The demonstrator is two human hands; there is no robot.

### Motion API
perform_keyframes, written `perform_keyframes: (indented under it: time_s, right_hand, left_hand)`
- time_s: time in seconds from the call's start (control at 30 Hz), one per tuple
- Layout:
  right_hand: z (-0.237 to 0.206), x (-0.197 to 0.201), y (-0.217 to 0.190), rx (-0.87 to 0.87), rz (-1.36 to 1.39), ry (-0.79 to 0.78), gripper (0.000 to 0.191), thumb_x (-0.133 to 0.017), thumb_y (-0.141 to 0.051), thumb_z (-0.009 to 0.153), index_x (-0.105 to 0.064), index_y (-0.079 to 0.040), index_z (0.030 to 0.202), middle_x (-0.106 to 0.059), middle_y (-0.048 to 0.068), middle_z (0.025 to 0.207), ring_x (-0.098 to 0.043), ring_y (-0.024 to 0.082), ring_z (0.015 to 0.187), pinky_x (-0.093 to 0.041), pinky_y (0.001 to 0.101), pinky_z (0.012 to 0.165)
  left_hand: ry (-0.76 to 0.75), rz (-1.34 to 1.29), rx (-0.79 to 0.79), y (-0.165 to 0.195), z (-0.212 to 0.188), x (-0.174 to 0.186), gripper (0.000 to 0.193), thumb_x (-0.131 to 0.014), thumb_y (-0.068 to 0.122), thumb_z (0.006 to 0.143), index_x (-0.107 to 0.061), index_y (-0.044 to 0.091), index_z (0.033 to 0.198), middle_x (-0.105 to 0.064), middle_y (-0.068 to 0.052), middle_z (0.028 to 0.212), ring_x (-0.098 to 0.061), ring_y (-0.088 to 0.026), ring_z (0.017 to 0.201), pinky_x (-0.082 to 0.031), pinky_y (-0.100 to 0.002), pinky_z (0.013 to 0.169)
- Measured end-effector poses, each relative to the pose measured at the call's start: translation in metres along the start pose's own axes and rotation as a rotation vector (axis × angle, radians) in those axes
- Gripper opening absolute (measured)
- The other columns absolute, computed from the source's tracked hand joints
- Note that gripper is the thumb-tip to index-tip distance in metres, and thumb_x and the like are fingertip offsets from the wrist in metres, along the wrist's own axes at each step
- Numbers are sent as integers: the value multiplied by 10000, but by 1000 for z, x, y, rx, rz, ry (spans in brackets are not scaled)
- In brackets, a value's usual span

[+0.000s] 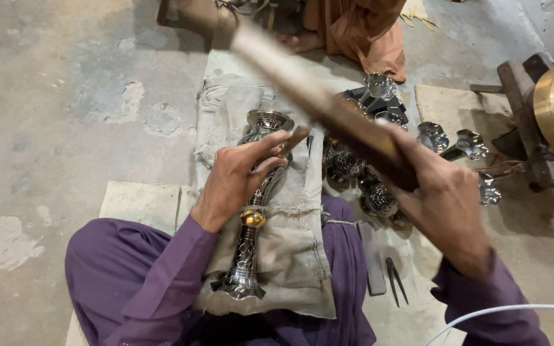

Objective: The person sits on the floor with an engraved metal vase resting on a cloth cushion and holds a punch against the vase surface. The person repeatedly strikes the punch with a wooden mallet, repositioning the punch along the vase's patterned body to work the metal decoration.

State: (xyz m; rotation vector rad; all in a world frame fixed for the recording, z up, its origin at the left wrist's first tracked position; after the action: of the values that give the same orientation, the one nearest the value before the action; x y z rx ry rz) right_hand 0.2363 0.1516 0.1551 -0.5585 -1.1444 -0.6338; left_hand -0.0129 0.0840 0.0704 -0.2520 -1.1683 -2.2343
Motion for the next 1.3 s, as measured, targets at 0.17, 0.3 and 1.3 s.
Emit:
perform_keyframes:
  time_s: [0.17, 0.3, 1.3]
  right_hand:
    - [-1, -11, 4, -57, 70, -120, 660, -726, -234, 938, -401, -221, 1512, -756, 160, 1042, -759, 245, 697, -639, 405, 592]
    - [-5, 0, 3, -22, 297, 117, 569, -726, -221, 1002, -443, -135, 1488, -747, 184, 1071, -768, 235, 802, -667, 348, 704]
    - [-10, -8, 3, -53, 389, -13, 509, -674, -246, 1017, -430, -128, 1448, -730, 195, 1039, -754, 239, 777, -665, 398, 666]
  left_hand:
    - [-33, 23, 24, -2, -1, -1, 494, -777, 157, 909, -625, 165, 1379, -794, -108, 1022, -792, -225, 898, -628, -366, 741]
    - [-13, 8, -6, 0, -3, -1, 449, -763, 152, 932, -642, 155, 1364, -781, -127, 1073, -794, -230, 945, -635, -358, 773]
    - [-1, -31, -26, 3, -3, 0, 433, -739, 108, 948, -639, 127, 1369, -771, -138, 1141, -789, -228, 985, -648, -349, 811]
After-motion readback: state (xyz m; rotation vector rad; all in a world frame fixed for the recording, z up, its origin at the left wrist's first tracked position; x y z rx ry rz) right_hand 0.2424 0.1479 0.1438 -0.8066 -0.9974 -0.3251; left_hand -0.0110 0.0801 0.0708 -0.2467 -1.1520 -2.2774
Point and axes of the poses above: each hand's wrist, its own z-axis towards the middle knuckle, its own x-axis out of the back of the hand, y = z × x, the point moved 6 cm from there along z, towards the middle knuckle
